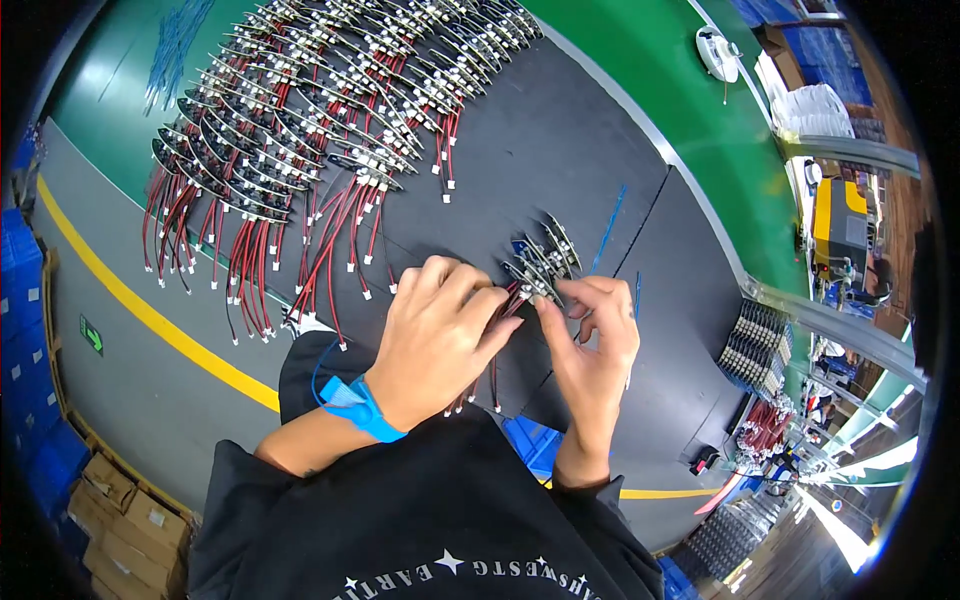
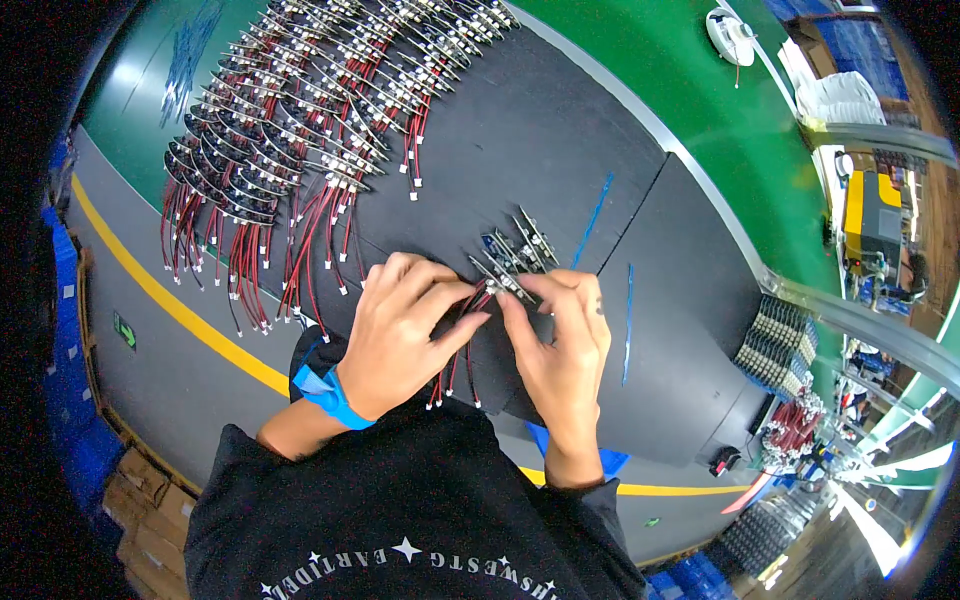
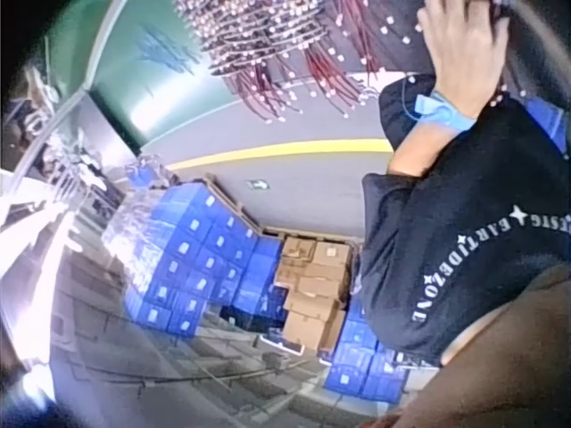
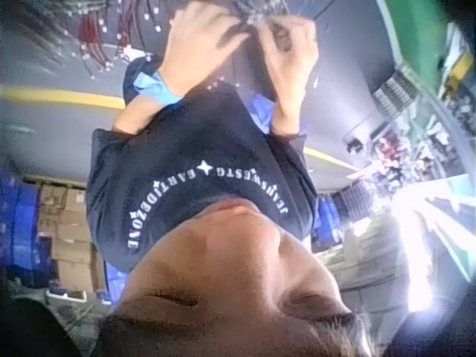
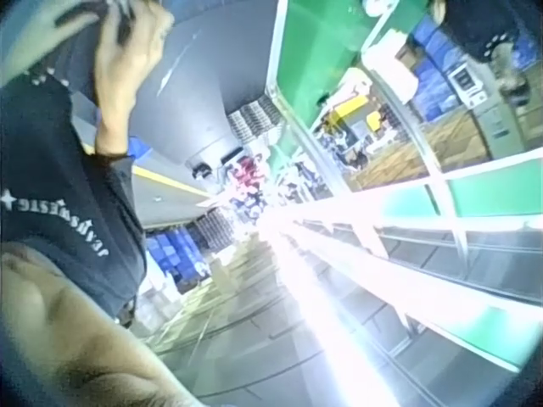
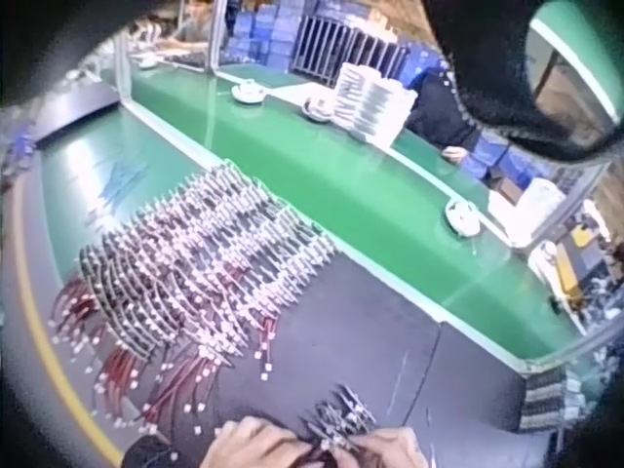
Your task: The person assembles and organizes small electronic circuit boards with attached red and black wiring by hand on a factory production line.
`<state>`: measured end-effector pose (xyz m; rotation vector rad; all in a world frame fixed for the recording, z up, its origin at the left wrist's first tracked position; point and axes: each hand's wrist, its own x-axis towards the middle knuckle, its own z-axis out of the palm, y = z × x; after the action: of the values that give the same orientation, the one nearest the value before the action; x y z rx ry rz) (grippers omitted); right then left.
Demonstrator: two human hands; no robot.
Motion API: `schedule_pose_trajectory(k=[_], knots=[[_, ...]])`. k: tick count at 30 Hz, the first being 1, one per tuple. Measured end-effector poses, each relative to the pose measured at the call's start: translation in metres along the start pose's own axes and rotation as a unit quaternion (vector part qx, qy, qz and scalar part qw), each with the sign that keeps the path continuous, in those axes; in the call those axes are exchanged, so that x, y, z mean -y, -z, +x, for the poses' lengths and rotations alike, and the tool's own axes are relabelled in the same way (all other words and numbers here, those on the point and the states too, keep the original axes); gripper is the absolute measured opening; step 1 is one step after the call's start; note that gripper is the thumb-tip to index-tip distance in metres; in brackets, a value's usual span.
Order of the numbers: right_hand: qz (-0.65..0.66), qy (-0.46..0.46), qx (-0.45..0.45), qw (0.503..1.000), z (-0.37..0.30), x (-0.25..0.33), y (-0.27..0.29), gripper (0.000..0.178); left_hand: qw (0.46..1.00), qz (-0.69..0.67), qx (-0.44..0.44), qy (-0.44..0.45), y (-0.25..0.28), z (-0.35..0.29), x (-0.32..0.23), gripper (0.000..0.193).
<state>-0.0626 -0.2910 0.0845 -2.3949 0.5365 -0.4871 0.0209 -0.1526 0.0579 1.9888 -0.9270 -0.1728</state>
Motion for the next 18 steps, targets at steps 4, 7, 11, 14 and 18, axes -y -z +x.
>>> schedule_pose_trajectory(k=[4, 7, 11, 14, 18], knots=[[0.024, -0.076, -0.012, 0.997, -0.004, -0.001, 0.004, 0.017, 0.998, 0.065, 0.016, -0.013, -0.004, -0.005, 0.003, 0.016], [0.025, -0.042, 0.023, 0.999, -0.007, -0.008, 0.003, 0.017, 0.997, 0.071, 0.007, -0.014, -0.007, -0.005, 0.004, 0.015], [0.016, -0.009, 0.034, 0.999, -0.009, -0.01, 0.0, 0.013, 0.997, 0.064, -0.039, -0.015, -0.012, -0.003, 0.004, 0.014], [0.01, -0.01, 0.053, 0.999, -0.008, -0.01, -0.001, 0.013, 0.996, 0.081, -0.04, -0.016, -0.014, -0.003, 0.005, 0.015], [-0.011, 0.014, -0.016, 1.0, 0.007, -0.02, 0.004, 0.015, 0.995, 0.087, -0.042, -0.015, -0.017, -0.003, 0.004, 0.014]])
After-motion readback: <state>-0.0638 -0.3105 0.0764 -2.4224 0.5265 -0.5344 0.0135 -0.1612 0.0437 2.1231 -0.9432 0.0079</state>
